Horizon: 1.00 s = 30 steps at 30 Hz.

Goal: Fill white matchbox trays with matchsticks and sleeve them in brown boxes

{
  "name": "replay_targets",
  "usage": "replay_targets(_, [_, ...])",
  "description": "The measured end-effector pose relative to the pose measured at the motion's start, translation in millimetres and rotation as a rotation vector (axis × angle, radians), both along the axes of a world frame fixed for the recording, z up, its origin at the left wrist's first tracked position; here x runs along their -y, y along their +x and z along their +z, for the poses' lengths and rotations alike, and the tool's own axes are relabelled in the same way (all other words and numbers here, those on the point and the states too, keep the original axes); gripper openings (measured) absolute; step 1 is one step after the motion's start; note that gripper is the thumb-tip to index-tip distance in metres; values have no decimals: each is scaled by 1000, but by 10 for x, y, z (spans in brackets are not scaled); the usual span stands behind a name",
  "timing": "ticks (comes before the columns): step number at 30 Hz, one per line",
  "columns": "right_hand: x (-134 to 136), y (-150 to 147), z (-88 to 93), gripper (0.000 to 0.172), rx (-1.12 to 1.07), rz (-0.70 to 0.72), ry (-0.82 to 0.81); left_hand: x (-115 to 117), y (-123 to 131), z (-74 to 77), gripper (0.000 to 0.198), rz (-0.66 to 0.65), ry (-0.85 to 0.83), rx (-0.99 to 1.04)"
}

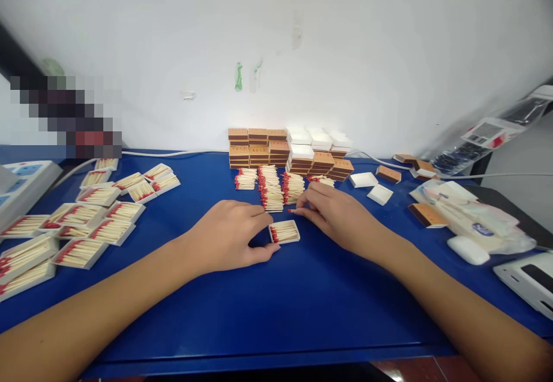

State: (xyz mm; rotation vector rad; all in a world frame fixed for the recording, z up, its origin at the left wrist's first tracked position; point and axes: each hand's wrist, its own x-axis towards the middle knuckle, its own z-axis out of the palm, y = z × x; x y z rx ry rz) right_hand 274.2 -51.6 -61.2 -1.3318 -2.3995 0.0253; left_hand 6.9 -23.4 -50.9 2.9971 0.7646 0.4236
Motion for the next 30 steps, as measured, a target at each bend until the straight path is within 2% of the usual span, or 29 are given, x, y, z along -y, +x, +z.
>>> replay_targets(7, [240, -244, 125, 8, -106, 94, -139, 19, 1, 0, 29, 10, -6, -10])
replay_targets(11, [144, -145, 76, 12, -111, 44, -87, 10, 7, -4, 27, 6, -9, 0])
replay_targets(15, [-7, 11, -19, 19, 0, -5, 21, -1, 5, -9, 29, -1, -7, -5])
replay_targets(30, [-89, 53, -94, 10, 33, -16, -1, 10, 4, 1, 28, -8, 3, -13])
